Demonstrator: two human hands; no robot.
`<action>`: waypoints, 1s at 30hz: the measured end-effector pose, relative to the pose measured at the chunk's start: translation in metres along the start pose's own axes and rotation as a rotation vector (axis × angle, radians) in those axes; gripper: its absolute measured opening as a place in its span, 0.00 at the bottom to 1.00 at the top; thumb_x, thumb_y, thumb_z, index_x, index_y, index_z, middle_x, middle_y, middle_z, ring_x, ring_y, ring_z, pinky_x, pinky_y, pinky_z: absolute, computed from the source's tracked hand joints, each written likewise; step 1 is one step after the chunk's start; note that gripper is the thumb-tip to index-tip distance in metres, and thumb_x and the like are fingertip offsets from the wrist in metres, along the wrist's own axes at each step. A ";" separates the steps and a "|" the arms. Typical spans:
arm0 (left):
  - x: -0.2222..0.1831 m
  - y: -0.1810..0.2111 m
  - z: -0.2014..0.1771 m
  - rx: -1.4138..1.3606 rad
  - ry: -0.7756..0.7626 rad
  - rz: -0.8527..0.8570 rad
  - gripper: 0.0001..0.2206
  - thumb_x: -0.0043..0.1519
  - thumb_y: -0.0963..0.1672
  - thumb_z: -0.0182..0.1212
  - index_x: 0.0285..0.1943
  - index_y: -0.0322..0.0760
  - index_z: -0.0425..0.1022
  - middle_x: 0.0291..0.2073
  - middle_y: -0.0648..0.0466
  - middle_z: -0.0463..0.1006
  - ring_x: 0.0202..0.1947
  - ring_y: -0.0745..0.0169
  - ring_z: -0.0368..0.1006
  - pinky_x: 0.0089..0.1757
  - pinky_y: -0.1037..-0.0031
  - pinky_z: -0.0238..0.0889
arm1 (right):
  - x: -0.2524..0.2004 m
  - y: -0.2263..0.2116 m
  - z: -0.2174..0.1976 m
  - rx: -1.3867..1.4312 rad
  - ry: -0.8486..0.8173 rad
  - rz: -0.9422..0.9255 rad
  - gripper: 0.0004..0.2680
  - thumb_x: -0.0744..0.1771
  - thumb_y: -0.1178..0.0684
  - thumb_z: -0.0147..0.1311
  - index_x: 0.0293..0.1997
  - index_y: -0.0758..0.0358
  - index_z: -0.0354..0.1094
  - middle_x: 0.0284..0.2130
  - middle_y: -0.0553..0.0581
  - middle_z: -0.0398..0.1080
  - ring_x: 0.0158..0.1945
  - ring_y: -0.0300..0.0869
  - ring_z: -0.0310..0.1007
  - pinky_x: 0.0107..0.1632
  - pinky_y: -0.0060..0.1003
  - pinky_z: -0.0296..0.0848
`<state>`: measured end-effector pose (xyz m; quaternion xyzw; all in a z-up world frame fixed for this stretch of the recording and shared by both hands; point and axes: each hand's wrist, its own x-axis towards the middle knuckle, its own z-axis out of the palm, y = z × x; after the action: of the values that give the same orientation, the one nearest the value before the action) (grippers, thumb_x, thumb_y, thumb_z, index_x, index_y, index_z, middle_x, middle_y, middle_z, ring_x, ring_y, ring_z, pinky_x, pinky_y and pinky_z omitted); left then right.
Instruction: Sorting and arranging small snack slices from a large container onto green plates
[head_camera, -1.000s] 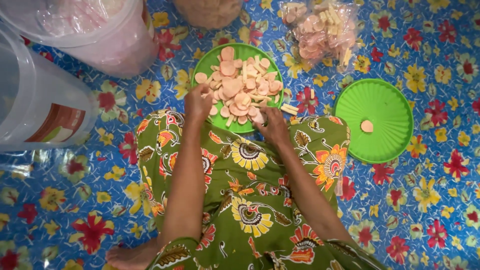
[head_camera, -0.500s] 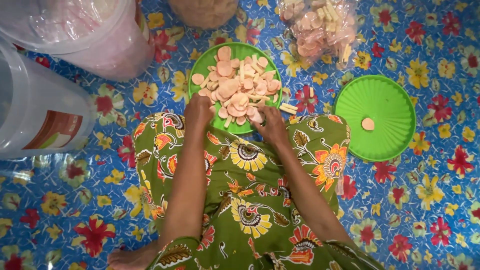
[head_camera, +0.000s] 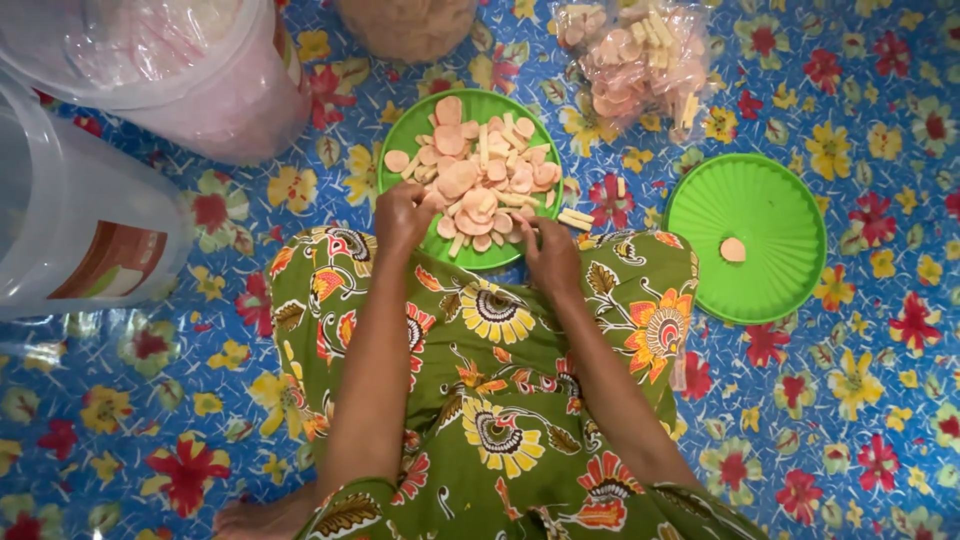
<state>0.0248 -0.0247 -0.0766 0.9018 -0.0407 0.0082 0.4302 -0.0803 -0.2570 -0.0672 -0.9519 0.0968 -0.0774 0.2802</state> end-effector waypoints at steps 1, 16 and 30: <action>0.001 -0.007 0.010 -0.003 0.003 0.000 0.03 0.46 0.44 0.65 0.25 0.45 0.77 0.21 0.53 0.74 0.31 0.52 0.73 0.38 0.65 0.67 | 0.000 -0.006 -0.006 -0.003 0.001 -0.003 0.06 0.66 0.48 0.48 0.42 0.52 0.68 0.36 0.51 0.72 0.45 0.44 0.69 0.47 0.43 0.67; -0.026 0.051 0.034 -0.319 -0.117 0.139 0.13 0.54 0.40 0.60 0.47 0.32 0.74 0.30 0.43 0.73 0.34 0.44 0.73 0.32 0.70 0.69 | 0.000 -0.019 -0.016 0.948 0.023 0.484 0.05 0.64 0.53 0.53 0.36 0.61 0.71 0.22 0.54 0.68 0.27 0.36 0.69 0.33 0.29 0.76; -0.028 0.061 0.057 -0.391 -0.301 -0.232 0.05 0.50 0.41 0.62 0.34 0.40 0.76 0.19 0.53 0.77 0.13 0.66 0.72 0.18 0.79 0.68 | 0.002 -0.015 -0.004 1.026 -0.139 0.406 0.04 0.60 0.59 0.61 0.32 0.63 0.70 0.18 0.54 0.68 0.21 0.35 0.69 0.27 0.29 0.73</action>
<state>-0.0092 -0.1053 -0.0666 0.7914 -0.0016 -0.1831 0.5833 -0.0771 -0.2475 -0.0553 -0.6586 0.2096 0.0040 0.7227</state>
